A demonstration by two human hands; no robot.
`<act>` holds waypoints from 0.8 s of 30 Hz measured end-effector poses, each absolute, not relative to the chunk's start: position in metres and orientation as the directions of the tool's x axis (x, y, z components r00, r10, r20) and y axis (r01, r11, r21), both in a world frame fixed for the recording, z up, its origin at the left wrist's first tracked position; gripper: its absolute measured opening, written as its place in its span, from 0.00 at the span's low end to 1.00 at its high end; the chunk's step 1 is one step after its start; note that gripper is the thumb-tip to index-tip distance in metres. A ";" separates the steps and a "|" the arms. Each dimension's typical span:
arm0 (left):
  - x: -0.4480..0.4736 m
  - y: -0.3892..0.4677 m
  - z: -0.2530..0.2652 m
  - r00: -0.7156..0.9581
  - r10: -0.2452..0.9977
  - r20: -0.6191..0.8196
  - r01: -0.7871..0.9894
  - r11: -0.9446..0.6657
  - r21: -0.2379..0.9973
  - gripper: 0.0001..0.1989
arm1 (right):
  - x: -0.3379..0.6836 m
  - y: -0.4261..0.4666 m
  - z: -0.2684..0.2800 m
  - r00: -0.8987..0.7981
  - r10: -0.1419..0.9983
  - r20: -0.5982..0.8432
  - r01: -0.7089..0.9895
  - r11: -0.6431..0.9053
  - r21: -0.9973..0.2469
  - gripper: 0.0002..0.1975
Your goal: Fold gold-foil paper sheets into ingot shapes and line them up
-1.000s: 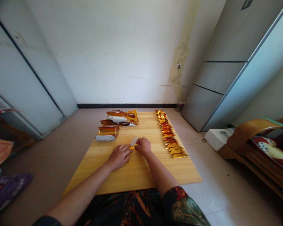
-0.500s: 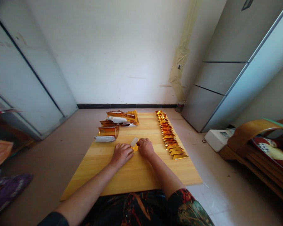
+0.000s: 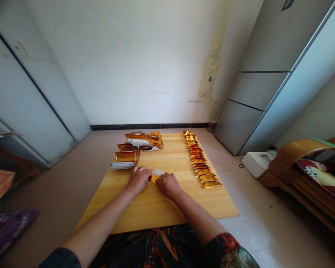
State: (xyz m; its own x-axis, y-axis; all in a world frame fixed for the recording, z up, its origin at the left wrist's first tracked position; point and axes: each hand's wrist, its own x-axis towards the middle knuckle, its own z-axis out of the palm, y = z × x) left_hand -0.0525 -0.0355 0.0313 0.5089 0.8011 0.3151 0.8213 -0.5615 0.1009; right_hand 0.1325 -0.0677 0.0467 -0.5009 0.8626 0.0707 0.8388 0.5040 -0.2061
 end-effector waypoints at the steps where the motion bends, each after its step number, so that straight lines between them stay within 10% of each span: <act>1: -0.052 -0.036 0.030 0.509 0.803 0.310 0.826 -0.557 0.088 0.08 | 0.134 -0.066 0.044 -0.511 0.855 0.085 0.826 0.516 -0.228 0.10; 13: -0.059 -0.035 0.009 0.516 0.776 0.363 0.773 -0.604 0.195 0.09 | 0.151 -0.044 0.018 -0.583 0.770 0.259 0.708 0.638 -0.302 0.06; 24: -0.052 -0.049 0.015 0.478 0.819 0.318 0.825 -0.543 0.157 0.13 | 0.144 -0.052 0.017 -0.681 0.692 0.241 0.724 0.686 0.076 0.11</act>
